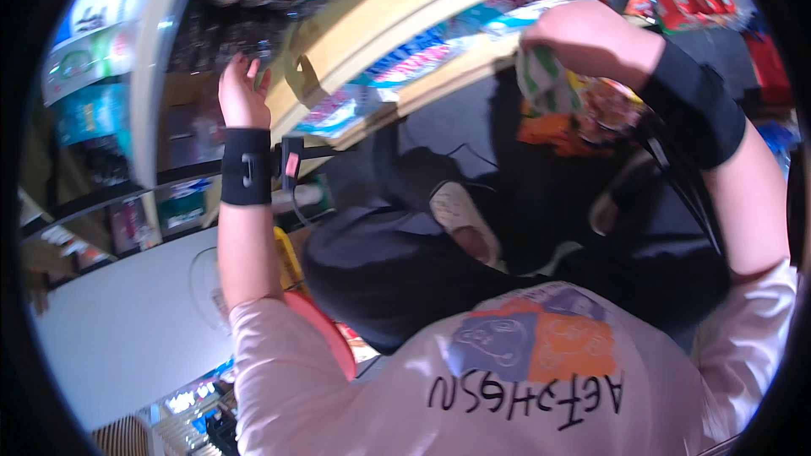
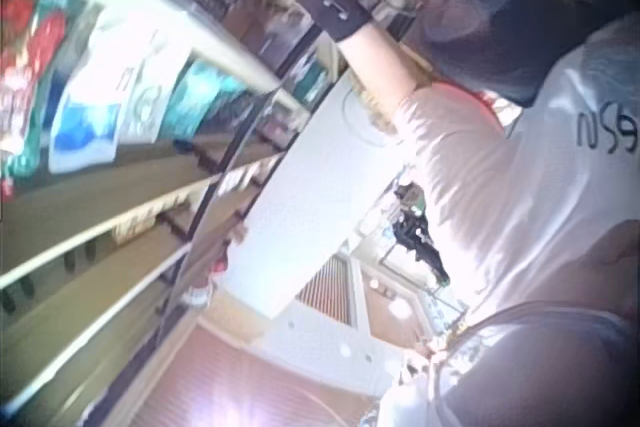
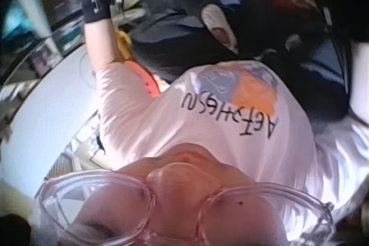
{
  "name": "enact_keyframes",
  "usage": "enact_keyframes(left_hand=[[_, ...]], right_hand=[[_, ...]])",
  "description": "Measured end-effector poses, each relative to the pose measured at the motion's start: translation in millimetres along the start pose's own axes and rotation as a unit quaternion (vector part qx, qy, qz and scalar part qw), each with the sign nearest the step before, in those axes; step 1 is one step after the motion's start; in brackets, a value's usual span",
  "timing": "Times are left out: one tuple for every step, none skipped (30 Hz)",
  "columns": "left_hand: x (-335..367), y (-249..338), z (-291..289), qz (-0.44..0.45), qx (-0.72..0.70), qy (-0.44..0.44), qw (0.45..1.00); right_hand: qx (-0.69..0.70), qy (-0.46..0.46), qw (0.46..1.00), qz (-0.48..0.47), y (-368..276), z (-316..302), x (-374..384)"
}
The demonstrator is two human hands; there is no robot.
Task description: The person wipes down several packaged food items including a large wrapped disc and a bag of breading with a green and white cloth before placing them back on a shelf.
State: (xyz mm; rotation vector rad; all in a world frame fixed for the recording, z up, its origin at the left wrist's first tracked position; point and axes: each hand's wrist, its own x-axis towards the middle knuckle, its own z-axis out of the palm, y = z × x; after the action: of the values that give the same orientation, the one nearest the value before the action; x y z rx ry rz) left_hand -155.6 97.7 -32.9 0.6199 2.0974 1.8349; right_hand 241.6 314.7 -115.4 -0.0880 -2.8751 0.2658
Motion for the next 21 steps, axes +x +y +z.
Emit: enact_keyframes(left_hand=[[-37, -4, 31, 0.019, 0.027, -0.082, 0.996], [-69, -6, 52, 0.028, 0.084, -0.182, 0.979], [-97, -17, 83, -0.004, 0.107, -0.302, 0.947], [-115, -31, 100, -0.034, 0.091, -0.397, 0.913], [-129, -42, 120, -0.088, 0.143, -0.479, 0.862], [-135, -73, 129, -0.115, 0.166, -0.568, 0.798], [-145, -99, 149, -0.176, 0.267, -0.590, 0.741], [-155, -124, 177, -0.172, 0.306, -0.612, 0.709], [-161, -155, 198, -0.193, 0.341, -0.615, 0.685], [-161, -204, 205, -0.158, 0.389, -0.599, 0.682], [-162, -238, 213, -0.134, 0.411, -0.587, 0.685], [-171, -269, 222, -0.108, 0.388, -0.520, 0.753], [-178, -306, 227, -0.104, 0.378, -0.524, 0.756], [-184, -346, 227, -0.124, 0.337, -0.453, 0.816], [-188, -377, 226, -0.148, 0.296, -0.374, 0.866], [-198, -397, 226, -0.150, 0.290, -0.382, 0.865], [-214, -410, 220, -0.158, 0.279, -0.361, 0.876], [-222, -423, 217, -0.167, 0.269, -0.339, 0.886], [-227, -420, 228, -0.172, 0.261, -0.349, 0.883], [-230, -415, 239, -0.174, 0.324, -0.334, 0.868], [-233, -409, 249, -0.174, 0.385, -0.317, 0.849]], right_hand=[[-0.056, -0.077, 0.993, 0.071, 2, -8, 0], [-0.036, -0.106, 0.987, 0.117, 5, -14, -4], [-0.075, -0.142, 0.976, 0.146, 15, -6, -11], [-0.071, -0.137, 0.978, 0.141, 28, 4, -19], [-0.067, -0.132, 0.980, 0.136, 36, 11, -28], [-0.036, -0.226, 0.951, 0.210, 22, -5, -17], [-0.049, -0.192, 0.966, 0.164, 32, 2, -26], [-0.070, -0.204, 0.960, 0.181, 39, -3, -38], [-0.085, -0.208, 0.956, 0.187, 42, -8, -39], [-0.061, -0.208, 0.943, 0.253, 28, -20, -29], [-0.063, -0.212, 0.943, 0.249, 31, -19, -27], [-0.070, -0.209, 0.947, 0.235, 36, -21, -31], [-0.076, -0.204, 0.951, 0.218, 40, -25, -32], [-0.077, -0.191, 0.952, 0.226, 36, -28, -34], [-0.106, -0.184, 0.956, 0.202, 30, -27, -33], [-0.104, -0.187, 0.957, 0.194, 38, -22, -38], [-0.100, -0.190, 0.959, 0.186, 40, -18, -42], [-0.091, -0.204, 0.952, 0.209, 40, -14, -47], [-0.093, -0.216, 0.948, 0.216, 44, -14, -55], [-0.088, -0.217, 0.946, 0.224, 49, -13, -66], [-0.082, -0.218, 0.944, 0.233, 53, -12, -76]])
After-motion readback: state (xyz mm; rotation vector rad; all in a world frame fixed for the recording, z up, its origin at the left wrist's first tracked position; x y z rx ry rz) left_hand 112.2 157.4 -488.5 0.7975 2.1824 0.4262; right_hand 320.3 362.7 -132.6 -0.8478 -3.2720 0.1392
